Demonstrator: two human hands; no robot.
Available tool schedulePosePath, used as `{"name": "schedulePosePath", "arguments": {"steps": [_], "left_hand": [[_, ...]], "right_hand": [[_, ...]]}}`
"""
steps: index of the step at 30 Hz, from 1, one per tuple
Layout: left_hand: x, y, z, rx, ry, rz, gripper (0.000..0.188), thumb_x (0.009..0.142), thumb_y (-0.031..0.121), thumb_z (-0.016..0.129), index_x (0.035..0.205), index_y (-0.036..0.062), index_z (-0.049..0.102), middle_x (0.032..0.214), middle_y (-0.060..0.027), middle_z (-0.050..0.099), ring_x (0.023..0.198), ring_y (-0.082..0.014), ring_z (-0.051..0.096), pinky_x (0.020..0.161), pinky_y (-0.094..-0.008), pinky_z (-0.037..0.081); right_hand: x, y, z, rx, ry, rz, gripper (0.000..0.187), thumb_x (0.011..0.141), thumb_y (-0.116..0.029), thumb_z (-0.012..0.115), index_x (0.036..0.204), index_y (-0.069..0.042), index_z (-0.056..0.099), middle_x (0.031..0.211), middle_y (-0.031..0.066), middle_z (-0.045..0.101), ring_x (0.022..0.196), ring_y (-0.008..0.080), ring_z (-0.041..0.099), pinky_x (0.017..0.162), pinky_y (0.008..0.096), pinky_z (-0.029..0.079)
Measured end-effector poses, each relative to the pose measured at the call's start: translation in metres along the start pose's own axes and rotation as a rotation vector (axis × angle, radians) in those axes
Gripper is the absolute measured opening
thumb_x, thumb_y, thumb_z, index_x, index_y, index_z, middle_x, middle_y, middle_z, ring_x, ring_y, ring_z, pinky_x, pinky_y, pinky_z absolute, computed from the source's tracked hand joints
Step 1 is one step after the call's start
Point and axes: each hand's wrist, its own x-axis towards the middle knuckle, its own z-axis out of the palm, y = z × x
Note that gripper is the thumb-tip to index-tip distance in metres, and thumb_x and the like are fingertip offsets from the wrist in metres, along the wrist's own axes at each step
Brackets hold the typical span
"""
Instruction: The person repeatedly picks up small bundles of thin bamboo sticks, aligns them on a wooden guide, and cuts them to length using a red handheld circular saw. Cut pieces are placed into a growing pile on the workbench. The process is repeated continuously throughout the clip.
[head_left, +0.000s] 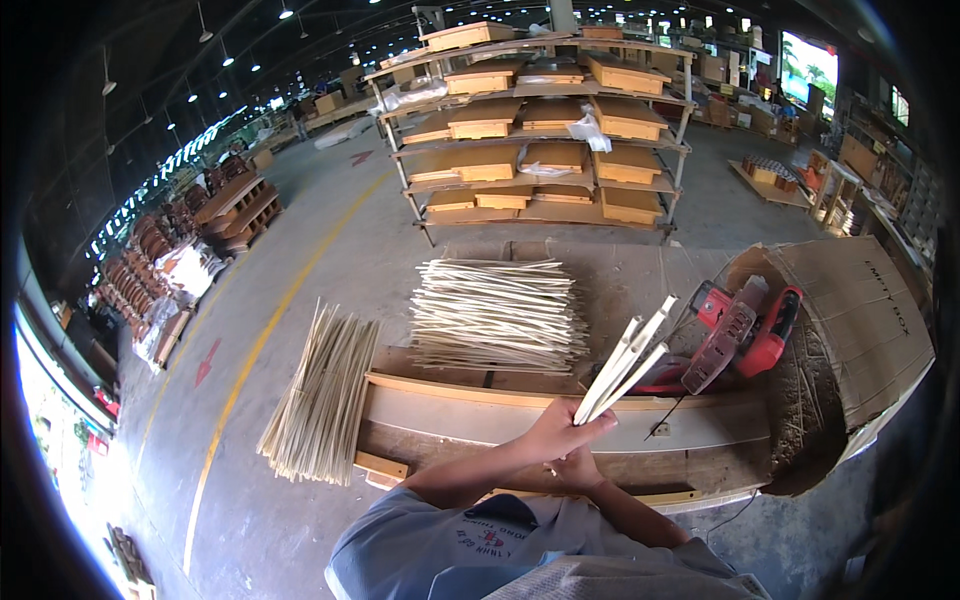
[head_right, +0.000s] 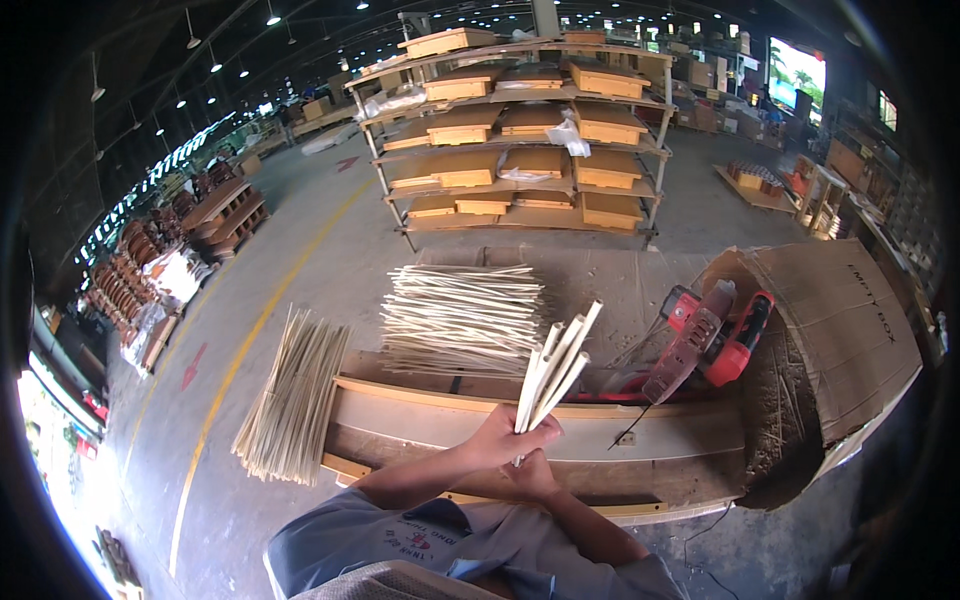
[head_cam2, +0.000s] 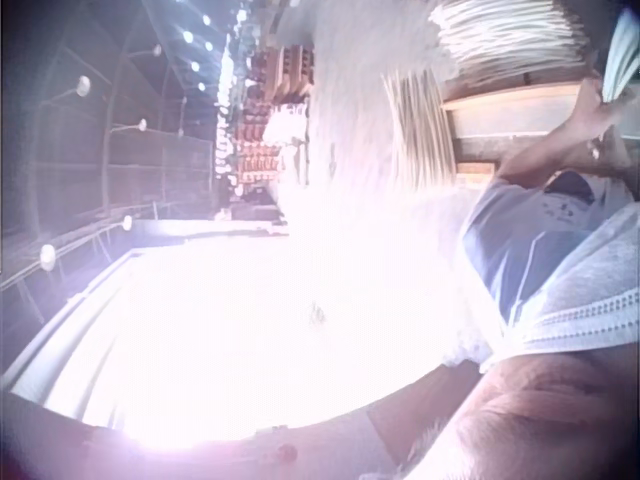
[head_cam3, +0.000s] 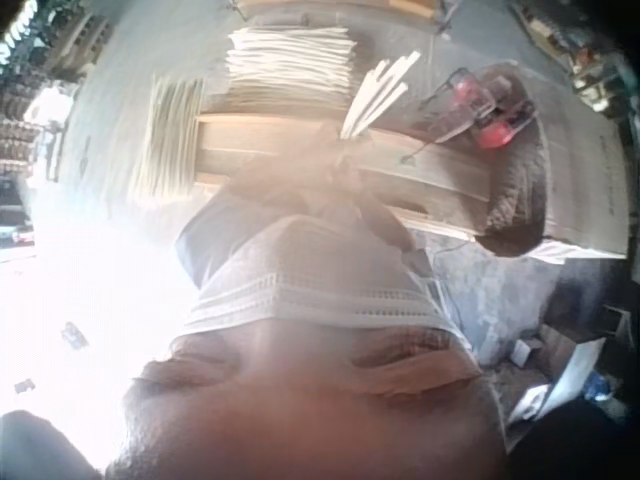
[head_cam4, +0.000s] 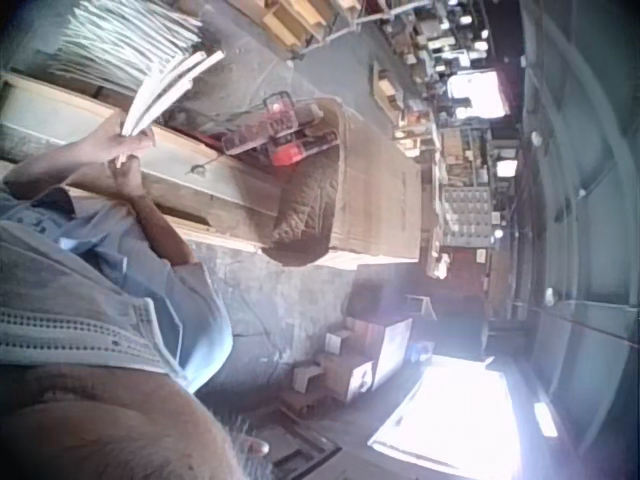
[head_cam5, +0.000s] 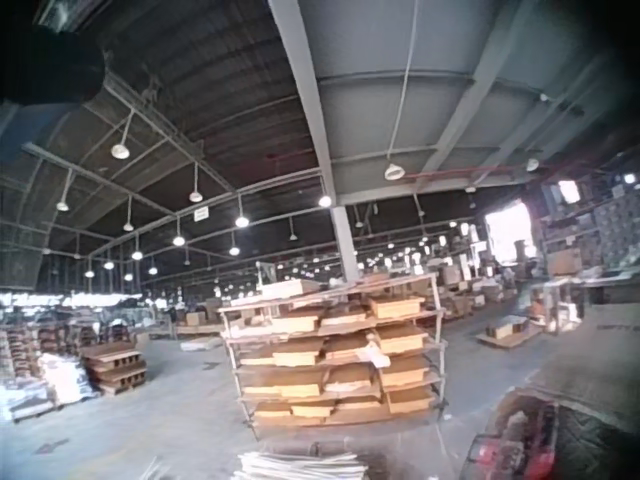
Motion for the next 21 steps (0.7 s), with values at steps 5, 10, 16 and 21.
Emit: {"name": "schedulePosePath", "arguments": {"steps": [5,10,16,21], "left_hand": [[-0.014,0.012,-0.006,-0.064,0.078,0.1,0.02,0.102,0.022,0.071,0.103,0.0029,0.075,0.069,0.0027,0.064,0.054,-0.0016,0.055,0.046,-0.0214,0.042],[-0.019,-0.005,-0.007,-0.042,0.078,-0.008,0.021,0.103,0.022,0.069,0.108,0.0025,0.074,0.069,0.0035,0.062,0.056,-0.0013,0.053,0.047,-0.0218,0.042],[-0.024,-0.006,-0.012,-0.118,0.28,0.073,0.025,0.104,0.025,0.068,0.113,0.0013,0.072,0.077,0.0042,0.06,0.07,-0.0014,0.051,0.058,-0.0233,0.043],[-0.028,-0.012,-0.008,-0.134,0.328,0.165,0.025,0.105,0.022,0.065,0.115,0.0001,0.073,0.082,0.003,0.061,0.077,-0.0035,0.052,0.066,-0.0258,0.046]], "right_hand": [[0.01,0.005,0.011,-0.047,0.008,-0.149,0.04,0.091,-0.006,0.072,0.129,-0.002,0.058,0.11,0.0111,0.068,0.104,0.0229,0.068,0.086,0.0385,0.054],[0.017,0.032,0.021,0.053,0.103,-0.275,0.028,0.094,-0.01,0.07,0.12,0.0,0.064,0.101,0.0106,0.071,0.096,0.0222,0.071,0.08,0.0387,0.055],[0.012,0.027,0.026,-0.141,0.058,0.01,0.016,0.095,-0.013,0.067,0.103,0.0,0.07,0.084,0.0133,0.072,0.083,0.0261,0.073,0.071,0.0422,0.055],[0.015,0.022,0.024,-0.099,0.064,-0.044,0.016,0.092,-0.005,0.059,0.1,0.001,0.071,0.084,0.0154,0.074,0.085,0.0293,0.075,0.072,0.0438,0.056]]}}
